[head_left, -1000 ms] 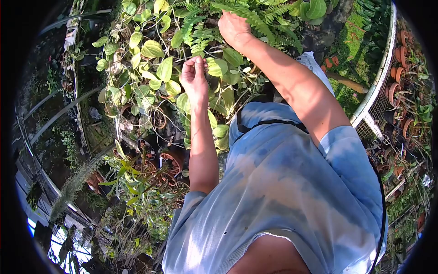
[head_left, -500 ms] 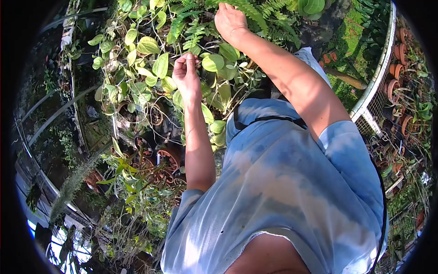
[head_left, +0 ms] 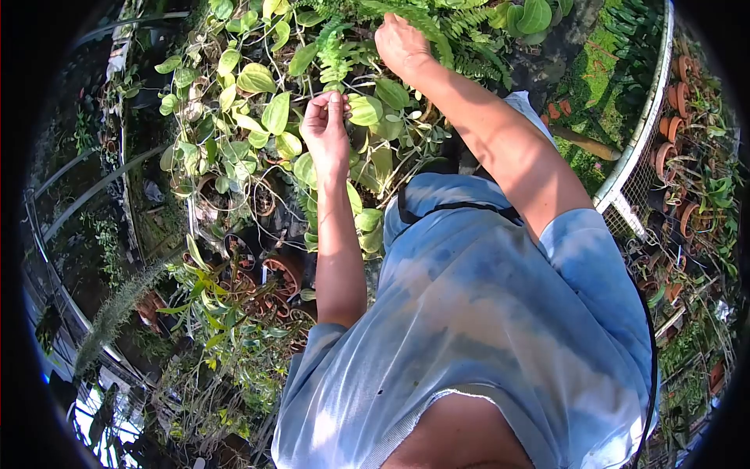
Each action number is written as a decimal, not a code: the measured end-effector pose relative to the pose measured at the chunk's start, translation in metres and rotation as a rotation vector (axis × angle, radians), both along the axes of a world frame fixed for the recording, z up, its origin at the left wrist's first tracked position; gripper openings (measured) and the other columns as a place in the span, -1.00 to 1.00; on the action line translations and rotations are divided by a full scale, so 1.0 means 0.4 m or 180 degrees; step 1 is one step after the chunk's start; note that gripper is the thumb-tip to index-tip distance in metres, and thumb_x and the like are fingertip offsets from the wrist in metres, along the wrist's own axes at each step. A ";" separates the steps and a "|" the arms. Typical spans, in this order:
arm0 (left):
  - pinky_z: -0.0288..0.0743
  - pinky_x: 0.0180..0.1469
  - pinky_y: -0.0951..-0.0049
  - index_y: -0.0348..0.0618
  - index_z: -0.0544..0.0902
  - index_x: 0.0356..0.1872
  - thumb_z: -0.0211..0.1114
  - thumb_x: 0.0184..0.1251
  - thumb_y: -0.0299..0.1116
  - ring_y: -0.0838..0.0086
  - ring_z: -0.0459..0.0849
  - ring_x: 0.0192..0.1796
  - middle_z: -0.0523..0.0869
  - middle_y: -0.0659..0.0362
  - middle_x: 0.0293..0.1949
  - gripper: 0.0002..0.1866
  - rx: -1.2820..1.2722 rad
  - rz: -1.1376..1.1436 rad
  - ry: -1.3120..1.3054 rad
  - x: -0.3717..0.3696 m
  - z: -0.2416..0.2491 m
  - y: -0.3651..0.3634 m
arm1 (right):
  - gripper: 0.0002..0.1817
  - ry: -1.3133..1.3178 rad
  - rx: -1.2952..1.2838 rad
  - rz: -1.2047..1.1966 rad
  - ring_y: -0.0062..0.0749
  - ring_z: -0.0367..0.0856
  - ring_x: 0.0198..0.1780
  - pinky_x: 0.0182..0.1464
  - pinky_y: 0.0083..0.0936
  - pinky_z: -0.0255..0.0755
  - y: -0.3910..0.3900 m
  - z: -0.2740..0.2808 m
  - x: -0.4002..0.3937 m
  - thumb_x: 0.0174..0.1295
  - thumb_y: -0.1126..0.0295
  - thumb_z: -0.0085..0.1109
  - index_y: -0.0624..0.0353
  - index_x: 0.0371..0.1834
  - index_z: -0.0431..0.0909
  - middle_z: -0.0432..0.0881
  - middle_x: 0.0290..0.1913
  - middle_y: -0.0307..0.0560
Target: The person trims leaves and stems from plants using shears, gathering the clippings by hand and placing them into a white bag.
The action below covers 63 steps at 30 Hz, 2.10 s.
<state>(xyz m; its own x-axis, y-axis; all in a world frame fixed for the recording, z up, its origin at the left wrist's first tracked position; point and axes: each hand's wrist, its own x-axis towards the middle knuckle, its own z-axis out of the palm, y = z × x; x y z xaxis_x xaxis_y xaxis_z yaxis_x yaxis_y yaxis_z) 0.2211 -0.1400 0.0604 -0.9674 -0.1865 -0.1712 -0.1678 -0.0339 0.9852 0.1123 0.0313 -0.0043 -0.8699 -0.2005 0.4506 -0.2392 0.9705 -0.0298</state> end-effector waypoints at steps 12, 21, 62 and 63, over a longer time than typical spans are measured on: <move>0.48 -0.19 0.70 -0.21 0.69 -0.11 0.32 0.49 -0.43 0.73 0.61 -0.30 0.75 0.31 -0.30 -0.91 0.0056 -0.1562 -0.0101 0.136 0.120 0.056 | -0.37 -0.1375 -0.1415 -0.0135 0.03 0.56 0.07 0.16 -0.15 0.46 0.213 0.202 0.344 -0.22 0.15 0.66 0.22 -0.08 0.61 0.57 -0.05 0.05; 0.50 -0.25 0.58 -0.29 0.69 -0.11 0.30 0.47 -0.42 0.69 0.59 -0.35 0.73 0.27 -0.35 -0.85 -0.1008 -0.3325 -0.0232 0.218 -0.071 0.373 | -0.62 -0.1300 -0.3429 -0.2033 -0.25 0.59 -0.24 -0.14 -0.34 0.45 0.587 -0.107 0.855 -0.03 0.21 0.58 0.23 -0.37 0.61 0.61 -0.27 -0.06; 0.63 -0.06 0.49 -0.31 0.77 -0.16 0.40 0.33 -0.35 0.49 0.73 -0.21 0.80 0.14 -0.25 -0.78 -0.1604 -0.6142 -0.2723 0.530 -0.528 0.715 | -0.48 -0.2235 -0.5055 -0.2936 -0.64 0.39 -0.45 -0.37 -0.59 0.27 0.642 -0.075 1.209 0.10 -0.07 0.55 0.21 -0.36 0.63 0.52 -0.48 -0.33; 0.63 -0.07 0.49 -0.30 0.77 -0.17 0.40 0.33 -0.35 0.50 0.73 -0.21 0.80 0.15 -0.24 -0.79 -0.1524 -0.6212 -0.2822 0.536 -0.518 0.715 | -0.47 -0.2234 -0.5014 -0.2961 -0.62 0.42 -0.46 -0.38 -0.59 0.30 0.646 -0.079 1.214 0.09 -0.08 0.56 0.23 -0.36 0.63 0.53 -0.49 -0.30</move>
